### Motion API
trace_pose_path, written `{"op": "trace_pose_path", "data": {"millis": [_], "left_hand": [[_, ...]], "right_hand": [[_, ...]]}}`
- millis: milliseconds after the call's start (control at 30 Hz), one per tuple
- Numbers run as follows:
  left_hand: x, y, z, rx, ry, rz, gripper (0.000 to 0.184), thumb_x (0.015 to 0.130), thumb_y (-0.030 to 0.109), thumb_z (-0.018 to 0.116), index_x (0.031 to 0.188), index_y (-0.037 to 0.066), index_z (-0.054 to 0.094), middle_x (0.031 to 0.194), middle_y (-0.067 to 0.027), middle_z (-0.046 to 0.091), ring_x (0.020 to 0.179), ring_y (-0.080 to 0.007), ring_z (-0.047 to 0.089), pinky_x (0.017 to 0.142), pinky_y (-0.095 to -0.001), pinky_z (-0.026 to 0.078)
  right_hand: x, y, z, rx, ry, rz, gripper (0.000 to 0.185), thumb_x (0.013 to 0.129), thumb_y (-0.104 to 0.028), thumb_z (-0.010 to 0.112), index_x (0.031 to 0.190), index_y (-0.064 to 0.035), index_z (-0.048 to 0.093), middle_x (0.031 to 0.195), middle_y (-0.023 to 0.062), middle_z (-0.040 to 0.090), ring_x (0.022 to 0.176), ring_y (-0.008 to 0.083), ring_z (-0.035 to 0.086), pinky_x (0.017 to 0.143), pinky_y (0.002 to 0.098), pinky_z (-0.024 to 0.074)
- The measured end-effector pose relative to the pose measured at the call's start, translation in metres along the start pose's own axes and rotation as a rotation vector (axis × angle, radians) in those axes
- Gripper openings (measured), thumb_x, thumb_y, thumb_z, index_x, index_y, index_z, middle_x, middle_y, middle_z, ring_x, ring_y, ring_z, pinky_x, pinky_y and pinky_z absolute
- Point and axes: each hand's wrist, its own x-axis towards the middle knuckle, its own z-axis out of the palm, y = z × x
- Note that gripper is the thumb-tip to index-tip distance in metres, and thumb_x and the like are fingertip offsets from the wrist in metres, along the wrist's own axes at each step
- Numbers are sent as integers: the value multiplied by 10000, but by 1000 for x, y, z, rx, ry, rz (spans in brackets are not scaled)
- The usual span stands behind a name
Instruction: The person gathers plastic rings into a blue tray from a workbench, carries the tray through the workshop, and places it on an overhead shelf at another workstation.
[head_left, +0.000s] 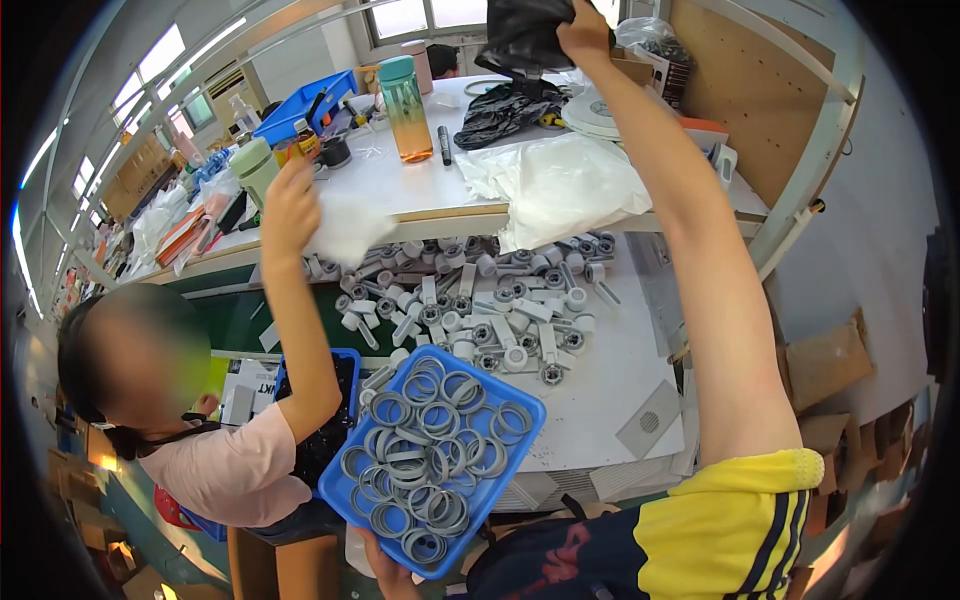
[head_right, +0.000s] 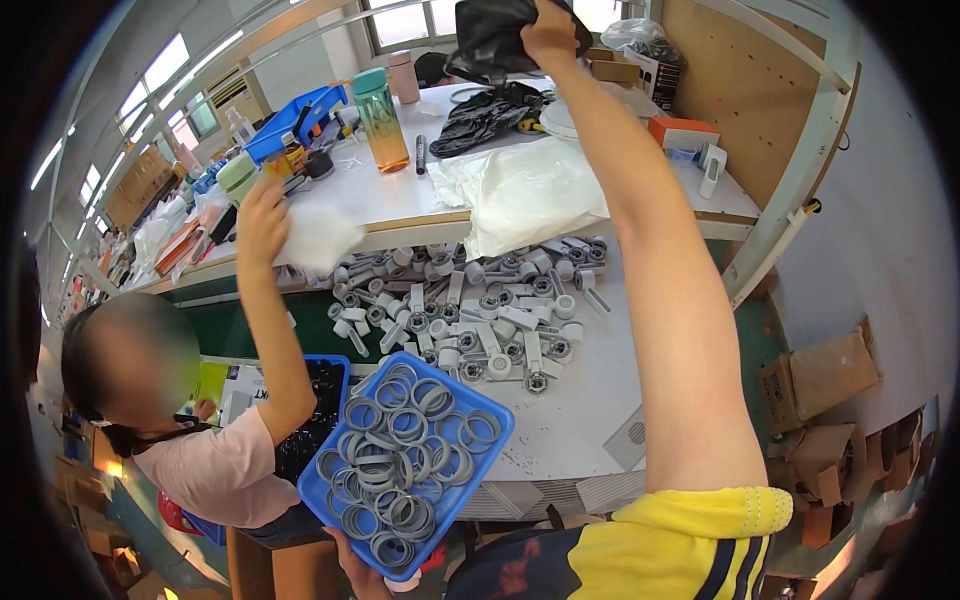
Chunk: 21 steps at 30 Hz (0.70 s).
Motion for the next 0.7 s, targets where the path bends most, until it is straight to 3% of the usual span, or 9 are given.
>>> {"op": "trace_pose_path", "data": {"millis": [67, 133, 233, 367, 400, 467, 533, 633, 700], "left_hand": [[-116, -10, -52, -90, 310, -133, 637, 965, 521, 378, 1393, 50, 361, 1349, -119, 485, 1180, -292, 517, 1005, -432, 421], [-140, -11, -96, -62, 309, -212, 633, 965, 516, 376, 1394, 51, 354, 1352, -118, 481, 1188, -278, 509, 1008, -429, 417], [-142, -9, -102, -29, 288, -269, 617, 971, 508, 364, 1386, 52, 360, 1343, -119, 488, 1174, -271, 516, 999, -420, 423], [-142, -10, -106, -5, 296, -270, 613, 973, 503, 364, 1381, 46, 368, 1340, -115, 490, 1167, -263, 519, 995, -413, 424], [-141, -10, -109, -3, 299, -270, 611, 975, 500, 363, 1378, 42, 371, 1339, -115, 491, 1164, -261, 520, 991, -412, 425], [-140, -11, -112, -13, 282, -264, 613, 976, 499, 364, 1379, 39, 368, 1338, -116, 491, 1164, -259, 520, 990, -410, 425], [-138, -12, -114, -29, 267, -257, 615, 977, 498, 364, 1380, 35, 364, 1337, -116, 491, 1163, -258, 521, 990, -408, 424], [-137, -11, -118, 23, 255, -265, 646, 979, 516, 324, 1399, 26, 324, 1351, -127, 476, 1193, -264, 503, 1013, -410, 411], [-135, -9, -122, 6, 237, -284, 639, 982, 511, 318, 1396, 25, 326, 1349, -126, 478, 1187, -261, 506, 1013, -407, 412]], "right_hand": [[-32, -25, -13, -2, -54, -22, 487, 688, -74, 615, 1174, -67, 572, 1040, 179, 641, 986, 378, 593, 868, 463, 472], [-59, 3, 18, -61, -194, -15, 502, 696, -95, 615, 1196, -82, 565, 1069, 174, 631, 1002, 381, 584, 879, 470, 464], [-96, -8, 12, -122, -677, 82, 500, 727, -159, 606, 1217, -72, 555, 1139, 236, 597, 1084, 386, 558, 939, 455, 447], [-98, -29, -15, 17, -849, 138, 728, 753, -396, 693, 1303, 16, 456, 1225, 265, 544, 1121, 383, 549, 961, 440, 440], [-96, -33, -25, -148, -928, 122, 856, 745, -505, 704, 1328, 50, 411, 1297, 252, 494, 1165, 385, 514, 988, 432, 415], [-102, -65, -85, 49, -909, -134, 850, 756, -526, 691, 1332, 35, 416, 1335, 245, 457, 1207, 396, 464, 1032, 425, 370], [-126, -90, -141, 130, -1115, -418, 854, 762, -589, 659, 1335, 2, 429, 1347, 224, 455, 1236, 382, 436, 1064, 430, 324], [-176, -107, -190, -54, -1067, -494, 734, 791, -443, 683, 1343, -35, 423, 1349, 196, 463, 1254, 362, 429, 1052, 434, 341], [-199, -94, -187, -222, -958, -435, 678, 772, -254, 698, 1357, -77, 407, 1357, 159, 467, 1251, 358, 438, 1023, 437, 374]]}}
